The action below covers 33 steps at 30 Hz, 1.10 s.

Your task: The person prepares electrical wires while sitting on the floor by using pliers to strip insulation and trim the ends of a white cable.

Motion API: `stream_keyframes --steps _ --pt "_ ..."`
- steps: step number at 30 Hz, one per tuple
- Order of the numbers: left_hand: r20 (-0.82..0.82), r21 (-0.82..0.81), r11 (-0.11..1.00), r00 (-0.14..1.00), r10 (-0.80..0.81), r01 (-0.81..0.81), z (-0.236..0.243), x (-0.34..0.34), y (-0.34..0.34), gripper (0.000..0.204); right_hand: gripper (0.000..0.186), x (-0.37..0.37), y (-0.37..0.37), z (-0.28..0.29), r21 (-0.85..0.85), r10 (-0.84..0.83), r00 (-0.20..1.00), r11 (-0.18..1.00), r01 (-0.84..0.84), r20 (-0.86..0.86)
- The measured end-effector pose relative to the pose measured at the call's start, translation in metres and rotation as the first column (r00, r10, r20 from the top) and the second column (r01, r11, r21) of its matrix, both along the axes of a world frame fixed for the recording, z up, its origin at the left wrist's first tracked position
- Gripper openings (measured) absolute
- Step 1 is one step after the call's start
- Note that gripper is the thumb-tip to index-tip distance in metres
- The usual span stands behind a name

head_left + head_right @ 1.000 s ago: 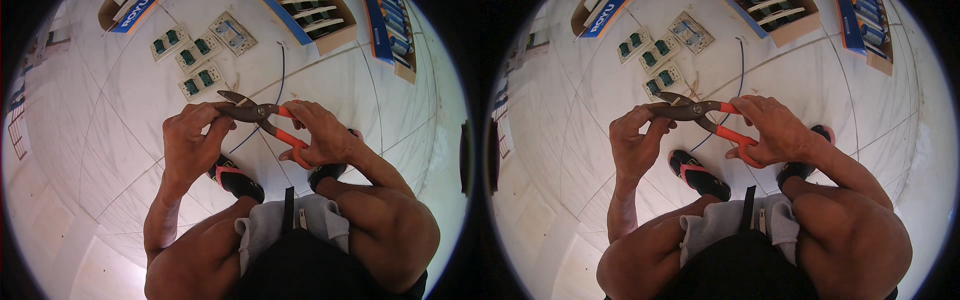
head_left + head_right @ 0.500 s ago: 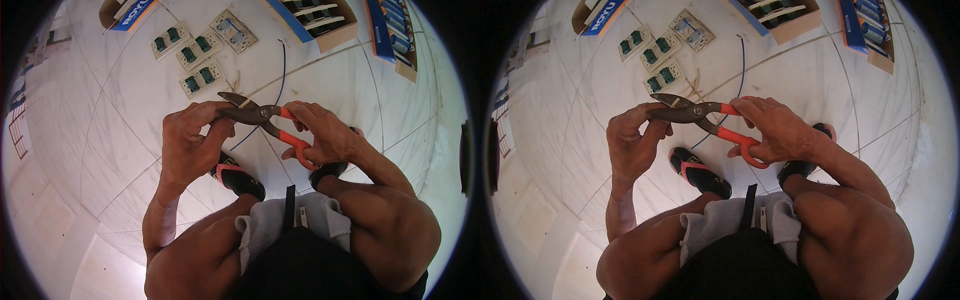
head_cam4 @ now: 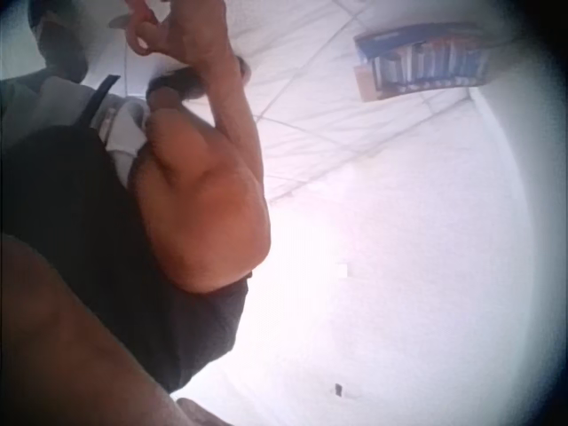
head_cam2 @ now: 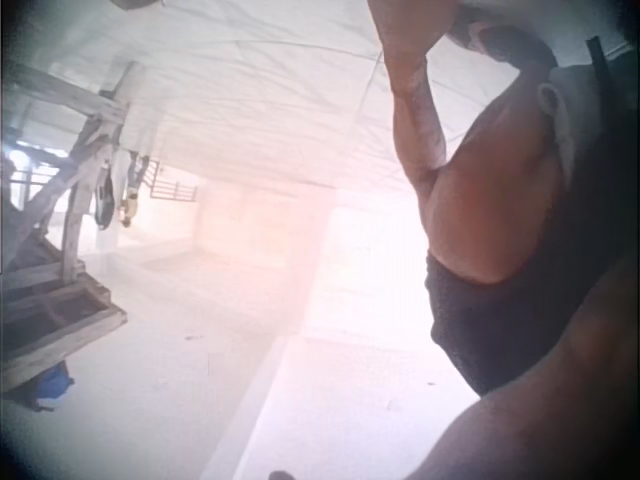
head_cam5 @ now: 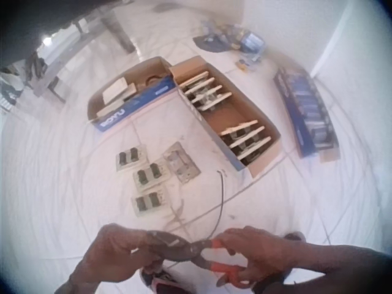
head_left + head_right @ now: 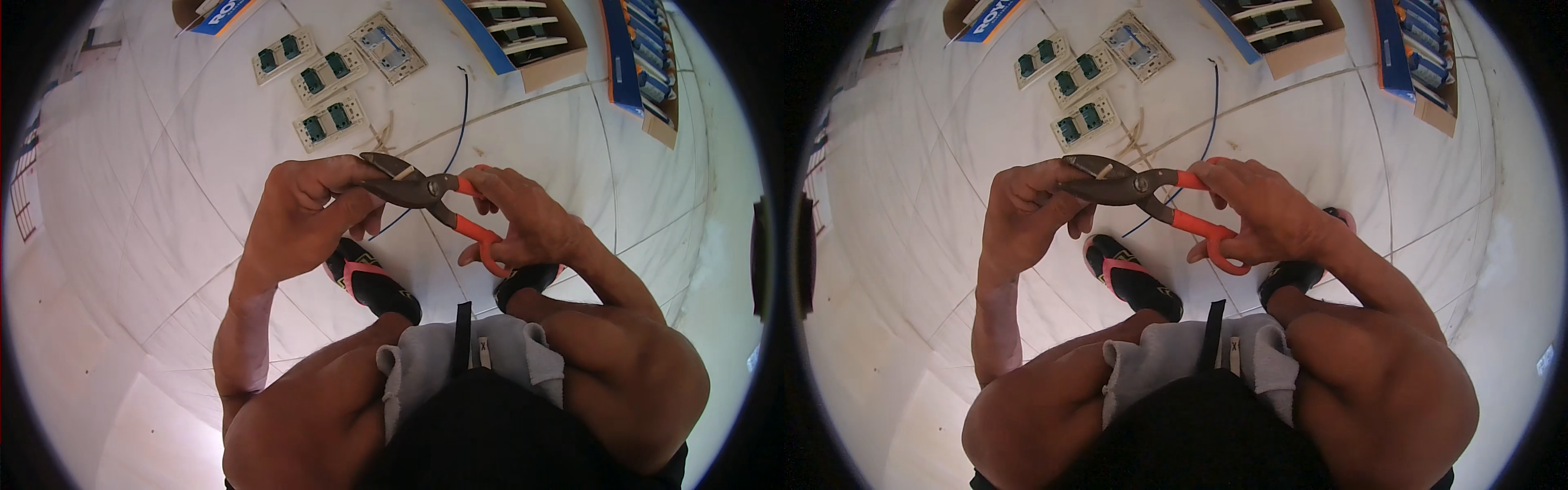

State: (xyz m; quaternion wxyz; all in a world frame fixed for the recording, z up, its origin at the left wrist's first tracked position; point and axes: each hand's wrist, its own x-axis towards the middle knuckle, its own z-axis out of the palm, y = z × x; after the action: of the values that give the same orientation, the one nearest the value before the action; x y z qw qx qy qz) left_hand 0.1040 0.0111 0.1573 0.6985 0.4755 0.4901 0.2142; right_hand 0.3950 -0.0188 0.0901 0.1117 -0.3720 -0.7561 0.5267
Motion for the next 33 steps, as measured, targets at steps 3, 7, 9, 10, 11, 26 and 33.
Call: stream_keyframes --steps 3,7,9,10,11,26,33 --pt "0.085 -0.018 0.999 0.996 -0.025 0.026 -0.002 -0.006 0.002 0.015 0.089 -0.001 0.001 0.001 -0.094 0.042 0.999 0.995 -0.044 -0.027" --pt "0.179 -0.02 0.999 0.983 -0.042 0.046 -0.011 -0.007 0.001 0.014 0.088 -0.002 0.002 0.01 -0.259 0.076 0.997 0.963 -0.079 -0.021" --pt "0.196 -0.068 0.997 0.98 -0.031 0.046 -0.013 -0.008 0.001 0.016 0.088 -0.003 0.0 0.01 -0.31 0.066 0.996 0.947 -0.081 -0.061" --pt "0.212 -0.088 0.995 0.977 -0.028 0.047 -0.014 -0.007 0.002 0.017 0.087 -0.002 0.0 0.012 -0.335 0.06 0.996 0.939 -0.081 -0.073" --pt "0.228 -0.077 0.996 0.973 -0.032 0.05 -0.016 -0.006 0.002 0.019 0.086 -0.001 0.0 0.013 -0.361 0.054 0.995 0.929 -0.081 -0.084" --pt "0.421 -0.113 0.993 0.907 0.016 0.035 -0.039 -0.001 -0.005 0.027 0.1 0.002 -0.017 -0.002 -0.566 -0.001 0.97 0.813 -0.141 -0.243" --pt "0.445 -0.188 0.982 0.89 0.097 -0.013 -0.055 0.004 -0.01 0.028 0.094 0.0 -0.023 -0.002 -0.705 -0.15 0.924 0.691 -0.157 -0.353"
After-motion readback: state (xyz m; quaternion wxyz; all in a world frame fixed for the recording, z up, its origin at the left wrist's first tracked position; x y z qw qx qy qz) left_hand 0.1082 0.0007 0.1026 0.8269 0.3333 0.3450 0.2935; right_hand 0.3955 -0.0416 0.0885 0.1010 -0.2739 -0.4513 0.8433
